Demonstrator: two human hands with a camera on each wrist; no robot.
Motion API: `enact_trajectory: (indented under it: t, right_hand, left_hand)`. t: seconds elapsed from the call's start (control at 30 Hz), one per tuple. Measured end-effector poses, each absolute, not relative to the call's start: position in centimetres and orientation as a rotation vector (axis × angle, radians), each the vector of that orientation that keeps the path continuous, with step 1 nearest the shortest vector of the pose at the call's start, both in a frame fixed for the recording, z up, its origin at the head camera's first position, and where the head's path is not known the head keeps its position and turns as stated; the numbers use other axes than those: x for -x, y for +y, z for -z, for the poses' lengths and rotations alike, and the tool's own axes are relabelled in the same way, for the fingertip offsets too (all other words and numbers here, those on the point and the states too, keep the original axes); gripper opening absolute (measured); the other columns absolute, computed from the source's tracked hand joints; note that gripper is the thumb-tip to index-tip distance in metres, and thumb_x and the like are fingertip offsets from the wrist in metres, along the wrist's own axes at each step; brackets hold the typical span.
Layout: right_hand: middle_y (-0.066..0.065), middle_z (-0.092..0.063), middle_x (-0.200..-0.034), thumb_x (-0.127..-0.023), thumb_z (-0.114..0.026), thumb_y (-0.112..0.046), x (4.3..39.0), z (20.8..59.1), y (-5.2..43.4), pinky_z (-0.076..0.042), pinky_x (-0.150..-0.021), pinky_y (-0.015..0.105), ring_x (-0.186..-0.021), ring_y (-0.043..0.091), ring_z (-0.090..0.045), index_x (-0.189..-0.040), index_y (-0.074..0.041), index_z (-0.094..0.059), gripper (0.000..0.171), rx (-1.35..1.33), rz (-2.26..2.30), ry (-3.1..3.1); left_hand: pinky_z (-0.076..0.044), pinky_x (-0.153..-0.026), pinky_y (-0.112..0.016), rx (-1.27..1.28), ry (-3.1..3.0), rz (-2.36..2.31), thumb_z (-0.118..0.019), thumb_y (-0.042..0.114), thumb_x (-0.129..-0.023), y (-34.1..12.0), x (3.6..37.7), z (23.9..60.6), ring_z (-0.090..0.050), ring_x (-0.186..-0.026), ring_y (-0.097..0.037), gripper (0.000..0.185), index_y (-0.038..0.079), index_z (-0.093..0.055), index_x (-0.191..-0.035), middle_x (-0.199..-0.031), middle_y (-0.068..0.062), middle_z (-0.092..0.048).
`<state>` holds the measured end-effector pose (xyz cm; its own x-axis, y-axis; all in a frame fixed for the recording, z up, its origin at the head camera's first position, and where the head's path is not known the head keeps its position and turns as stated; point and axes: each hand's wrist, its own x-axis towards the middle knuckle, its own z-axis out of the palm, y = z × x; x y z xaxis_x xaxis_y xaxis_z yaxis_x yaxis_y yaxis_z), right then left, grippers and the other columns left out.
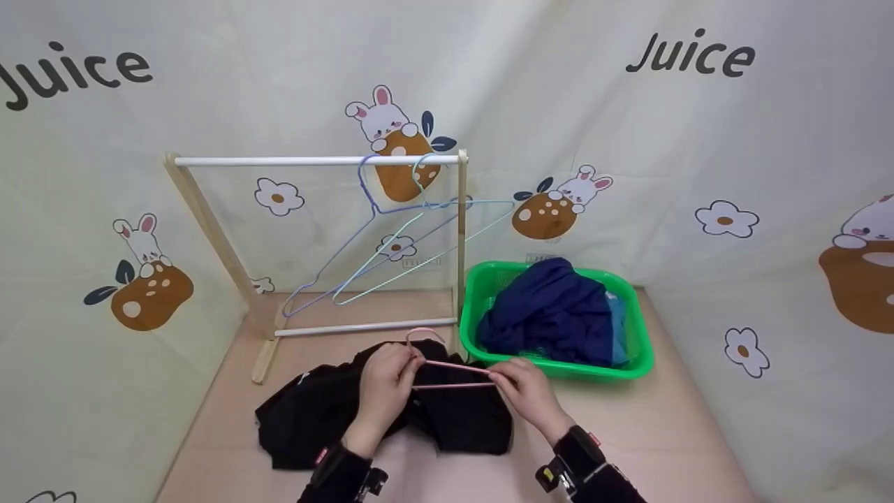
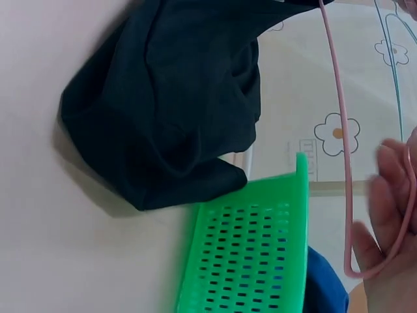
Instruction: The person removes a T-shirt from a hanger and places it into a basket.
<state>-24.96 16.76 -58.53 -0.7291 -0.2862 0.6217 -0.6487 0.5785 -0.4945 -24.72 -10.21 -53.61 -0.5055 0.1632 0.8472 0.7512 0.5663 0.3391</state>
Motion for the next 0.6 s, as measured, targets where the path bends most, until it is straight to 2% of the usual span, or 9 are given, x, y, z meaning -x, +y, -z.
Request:
enact_trajectory:
  t: [0.07,0.2,0.33,0.43,0.6]
  right_hand:
    - [-0.006,-0.069,-0.088,-0.090,-0.073,-0.012,24.9,58.6,16.7,-0.051,-0.075,0.033,-0.083,0.015,-0.064,-0.090,-0.014,-0.075,0.003,-0.724,-1.025,-2.320]
    - [-0.007,-0.067,-0.083,-0.086,-0.075,-0.010,25.0,58.9,16.8,-0.051,-0.071,0.031,-0.078,0.012,-0.064,-0.084,-0.014,-0.073,0.005,-0.685,-1.070,-2.297]
    - [-0.007,-0.067,-0.079,-0.085,-0.075,-0.008,25.1,59.3,17.2,-0.051,-0.068,0.028,-0.074,0.010,-0.062,-0.083,-0.013,-0.073,0.006,-0.638,-1.143,-2.293]
    - [-0.006,-0.067,-0.078,-0.087,-0.074,-0.008,25.1,59.5,17.6,-0.050,-0.066,0.027,-0.073,0.009,-0.062,-0.084,-0.012,-0.074,0.005,-0.619,-1.176,-2.287]
    - [-0.006,-0.067,-0.077,-0.088,-0.073,-0.007,25.2,59.6,18.6,-0.050,-0.064,0.027,-0.071,0.009,-0.061,-0.083,-0.010,-0.073,0.006,-0.580,-1.198,-2.277]
  left_hand:
    - [-0.043,-0.070,-0.031,0.737,-2.001,0.904,-0.065,0.021,-0.096,-10.1,24.7,53.7,-0.057,-0.071,-0.018,0.016,0.009,-0.066,-0.085,-0.077,0.002,-0.062]
    - [-0.042,-0.072,-0.036,0.678,-2.057,0.794,-0.072,0.021,-0.090,-10.2,24.5,53.6,-0.060,-0.077,-0.018,0.010,0.012,-0.068,-0.088,-0.082,0.003,-0.066]
    - [-0.039,-0.085,-0.048,0.586,-2.114,0.672,-0.073,0.029,-0.087,-11.0,24.5,53.8,-0.064,-0.089,-0.023,0.022,0.012,-0.072,-0.100,-0.095,0.000,-0.071]
    - [-0.034,-0.097,-0.056,0.527,-2.140,0.621,-0.068,0.033,-0.090,-12.2,24.5,54.3,-0.063,-0.096,-0.030,0.031,0.009,-0.071,-0.109,-0.102,-0.006,-0.071]
    - [-0.034,-0.097,-0.058,0.432,-2.161,0.577,-0.066,0.024,-0.092,-13.9,24.2,55.4,-0.063,-0.091,-0.032,0.020,0.006,-0.069,-0.101,-0.096,-0.010,-0.069]
